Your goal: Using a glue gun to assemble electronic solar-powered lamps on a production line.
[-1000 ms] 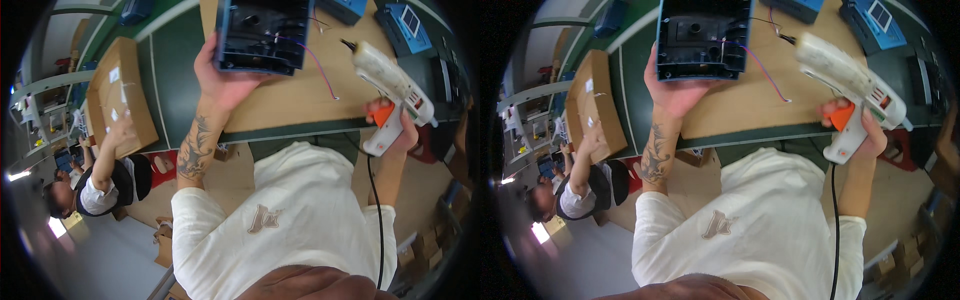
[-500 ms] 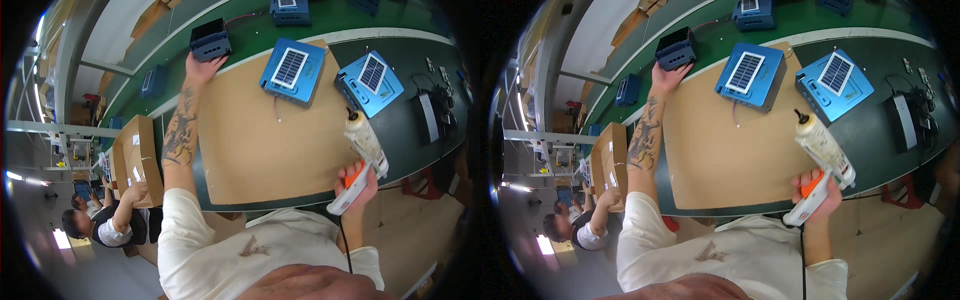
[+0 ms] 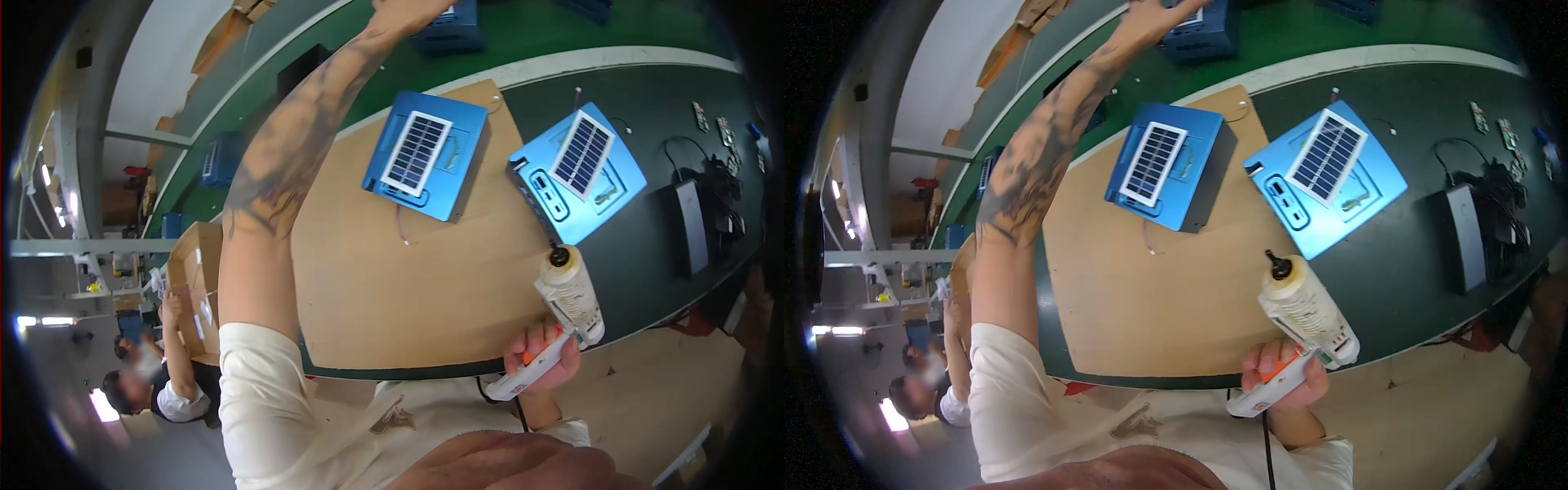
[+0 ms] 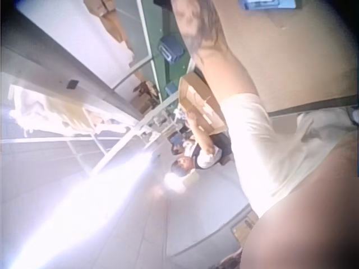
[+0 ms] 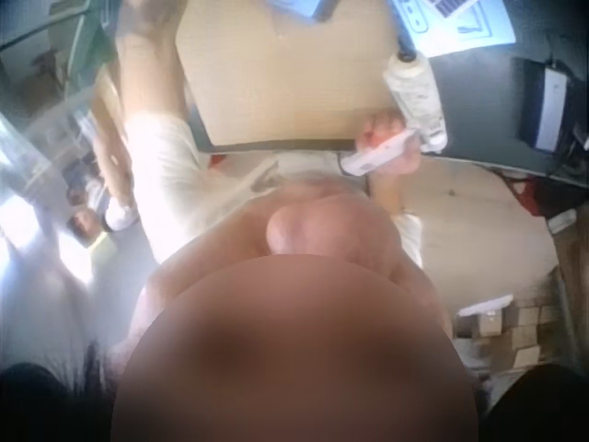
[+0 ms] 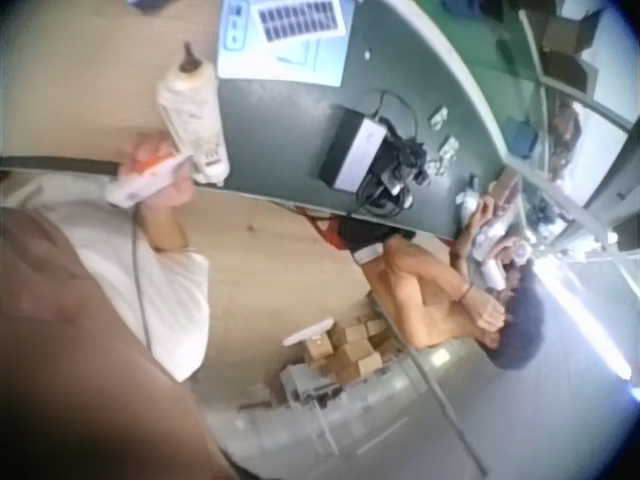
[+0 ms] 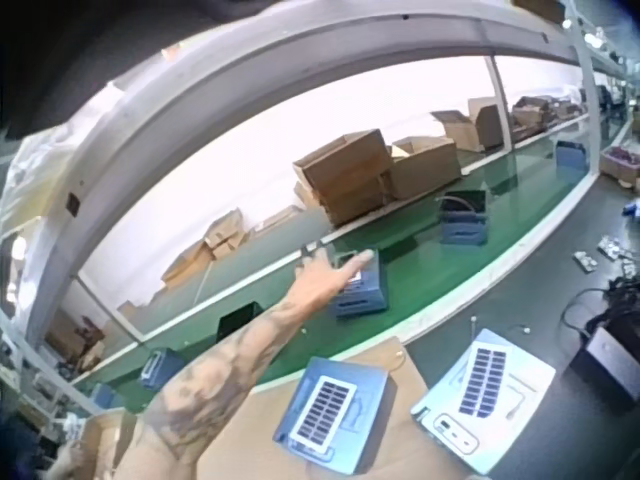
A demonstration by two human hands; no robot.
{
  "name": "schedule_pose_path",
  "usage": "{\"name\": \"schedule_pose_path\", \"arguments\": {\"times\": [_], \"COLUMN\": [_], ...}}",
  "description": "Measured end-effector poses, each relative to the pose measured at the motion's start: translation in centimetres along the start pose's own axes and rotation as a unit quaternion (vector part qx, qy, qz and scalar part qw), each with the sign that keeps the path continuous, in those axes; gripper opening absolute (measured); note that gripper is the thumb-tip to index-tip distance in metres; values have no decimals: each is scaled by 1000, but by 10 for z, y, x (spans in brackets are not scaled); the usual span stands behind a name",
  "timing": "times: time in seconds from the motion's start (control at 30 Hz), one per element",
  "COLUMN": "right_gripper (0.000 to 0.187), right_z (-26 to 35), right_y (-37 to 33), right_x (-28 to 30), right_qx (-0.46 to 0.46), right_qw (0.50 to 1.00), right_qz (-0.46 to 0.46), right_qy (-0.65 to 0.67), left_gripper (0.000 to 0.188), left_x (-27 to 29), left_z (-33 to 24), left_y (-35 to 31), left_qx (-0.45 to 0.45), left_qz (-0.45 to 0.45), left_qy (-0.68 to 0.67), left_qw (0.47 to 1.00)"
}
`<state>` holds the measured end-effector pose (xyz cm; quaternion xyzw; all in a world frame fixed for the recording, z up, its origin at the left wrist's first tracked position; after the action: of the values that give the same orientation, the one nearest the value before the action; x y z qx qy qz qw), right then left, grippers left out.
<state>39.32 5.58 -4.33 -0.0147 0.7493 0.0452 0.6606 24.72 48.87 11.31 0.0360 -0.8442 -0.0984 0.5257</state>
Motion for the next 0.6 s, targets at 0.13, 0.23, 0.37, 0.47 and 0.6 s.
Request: {"name": "schedule_pose_path", "arguments": {"times": [0.13,0.23,0.37,0.47,0.6], "right_gripper": [46,40,44,43,40], "right_z": [5,0,1,-5,7], "right_y": [-3,-1,4,4,4], "right_x": [7,3,0,0,8], "right_qx": [6,-5,17,4,23], "right_qw": [999,995,994,992,980], "right_qz": [-12,-48,-63,-66,-138], "right_qy": [-43,-88,-91,-105,-139], "left_gripper": [125,112,106,113,85], "left_x": [-81,-61,-15,114,168], "left_z": [-13,-15,-16,-10,38], "left_y": [30,42,29,-36,-110], "left_qx": [33,-47,-56,-231,-157], "left_qz": [162,119,110,4,138], "left_qy": [149,63,65,71,167], "left_qw": [975,990,990,970,963]}}
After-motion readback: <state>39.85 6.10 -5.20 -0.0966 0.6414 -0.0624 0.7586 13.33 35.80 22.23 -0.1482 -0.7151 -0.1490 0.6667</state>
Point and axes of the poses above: each hand's wrist, its own y-axis towards the middle knuckle, its own x-axis out of the back of the hand, z = x × y, the point moved 7 cm from there along y, towards the middle knuckle, and after that the axes turned 2 degrees about x, right-handed, at the moved point
